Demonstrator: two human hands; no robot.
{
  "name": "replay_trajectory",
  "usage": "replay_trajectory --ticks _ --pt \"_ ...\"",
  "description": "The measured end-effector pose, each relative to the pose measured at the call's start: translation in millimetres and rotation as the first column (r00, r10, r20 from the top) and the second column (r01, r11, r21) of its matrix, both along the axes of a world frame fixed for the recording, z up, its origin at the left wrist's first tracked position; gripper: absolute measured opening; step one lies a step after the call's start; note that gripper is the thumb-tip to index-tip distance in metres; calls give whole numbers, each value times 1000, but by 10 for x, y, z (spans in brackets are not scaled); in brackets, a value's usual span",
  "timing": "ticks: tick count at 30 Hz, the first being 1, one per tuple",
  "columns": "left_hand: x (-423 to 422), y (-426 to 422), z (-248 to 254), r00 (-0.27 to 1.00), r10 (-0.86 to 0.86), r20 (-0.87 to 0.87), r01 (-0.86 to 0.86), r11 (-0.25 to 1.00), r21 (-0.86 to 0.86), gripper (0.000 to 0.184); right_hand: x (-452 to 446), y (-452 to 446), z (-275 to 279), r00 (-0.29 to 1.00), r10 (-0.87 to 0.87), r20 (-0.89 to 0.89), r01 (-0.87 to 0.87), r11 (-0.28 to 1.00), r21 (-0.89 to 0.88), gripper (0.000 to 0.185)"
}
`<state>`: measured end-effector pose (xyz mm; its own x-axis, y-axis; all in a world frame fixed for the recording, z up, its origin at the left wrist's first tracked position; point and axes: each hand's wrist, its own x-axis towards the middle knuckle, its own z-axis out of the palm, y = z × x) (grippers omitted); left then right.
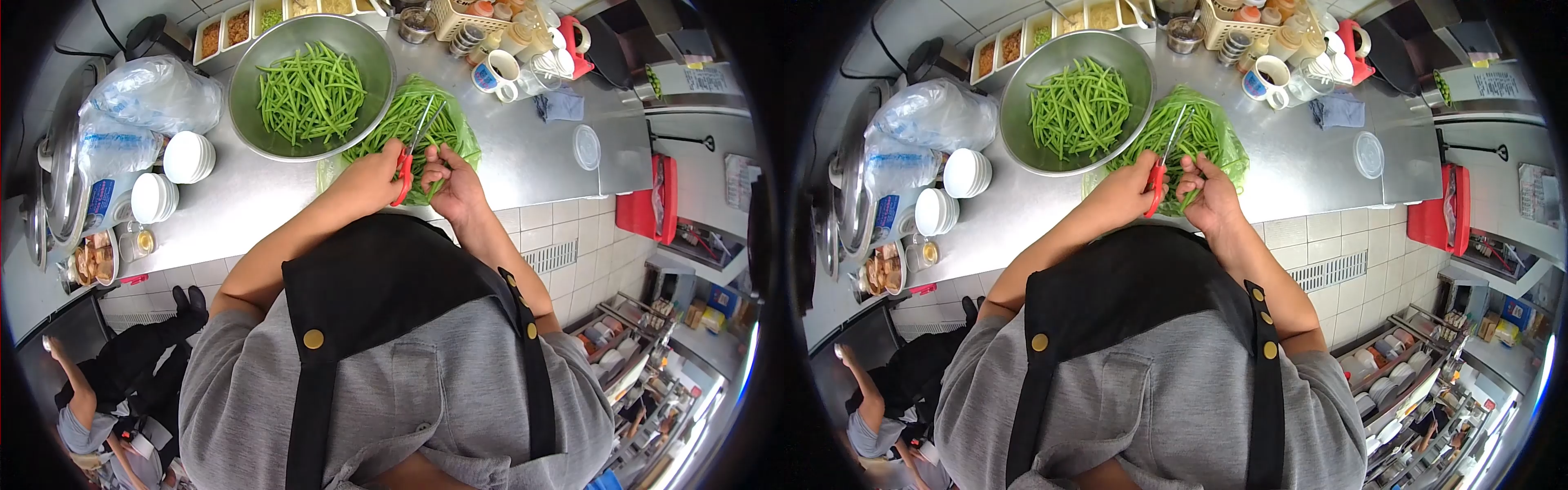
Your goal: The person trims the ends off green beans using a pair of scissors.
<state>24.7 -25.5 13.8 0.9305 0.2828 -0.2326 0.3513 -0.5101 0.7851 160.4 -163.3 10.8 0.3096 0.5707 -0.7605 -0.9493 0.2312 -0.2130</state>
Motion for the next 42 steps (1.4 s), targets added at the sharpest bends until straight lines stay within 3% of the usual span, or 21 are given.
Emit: replay_trajectory --ticks 5,7,8,10,11,12,13,14,15,18,19,22,23,24,25,26,28,31,39,42 --pt "-27 81 24 999 -36 -40 37 999 23 30 33 50 -31 996 11 83 -4 997 -78 9" --pt "-93 158 -27 995 -52 -83 37 983 -179 31 77 78 -120 939 67 336 -10 986 -169 13" --pt "-139 210 -69 995 -53 -84 37 983 -179 31 94 106 -157 940 67 336 -10 986 -168 13" --pt "-227 308 -87 995 -8 -100 -30 927 -373 33 127 176 -254 638 147 756 4 981 -194 18" --pt "-262 356 -32 992 11 -125 -64 902 -428 33 198 156 -419 457 215 863 -52 975 -215 23" --pt "-301 397 -41 992 14 -125 -67 902 -427 33 219 169 -417 457 215 863 -55 975 -214 23" --pt "-341 440 -57 991 68 -118 -114 882 -457 32 230 178 -417 90 486 869 -95 873 -478 24" --pt "-362 465 -63 987 120 -110 -159 859 -487 31 236 189 -413 -287 668 686 -24 711 -702 25" --pt "-370 475 -9 984 145 -103 -177 840 -513 31 212 194 -405 -289 666 687 -25 713 -701 25" --pt "-389 464 42 970 227 -85 -237 815 -529 28 87 205 -374 -614 643 458 7 584 -812 29" --pt "-399 457 54 969 231 -84 -240 815 -527 28 84 219 -366 -617 695 368 16 479 -878 31" --pt "-426 448 91 964 248 -95 -258 787 -560 33 118 156 -413 -565 690 453 64 584 -809 30" --pt "-432 457 123 974 173 -145 -220 868 -445 33 144 121 -413 -566 689 453 63 584 -809 30" --pt "-436 455 152 974 102 -205 -166 931 -326 34 160 88 -352 -455 664 594 22 675 -737 28" --pt "-436 434 172 974 99 -204 -164 930 -328 34 166 60 -290 -331 615 716 -1 758 -652 27" --pt "-430 403 191 980 67 -186 -117 954 -276 36 161 46 -229 -329 618 714 3 757 -654 27" --pt "-398 347 227 985 29 -168 -67 972 -224 38 141 31 -116 -136 527 839 -7 847 -532 20" --pt "-301 248 327 975 -90 -201 49 978 -200 39 98 3 -40 -142 490 860 2 869 -495 16" --pt "-241 158 182 991 -97 -90 68 956 -287 34 34 -29 -36 -137 438 888 2 897 -442 17" --pt "-253 180 191 988 -127 -89 90 936 -341 31 76 -30 -43 -196 423 885 7 903 -430 15"
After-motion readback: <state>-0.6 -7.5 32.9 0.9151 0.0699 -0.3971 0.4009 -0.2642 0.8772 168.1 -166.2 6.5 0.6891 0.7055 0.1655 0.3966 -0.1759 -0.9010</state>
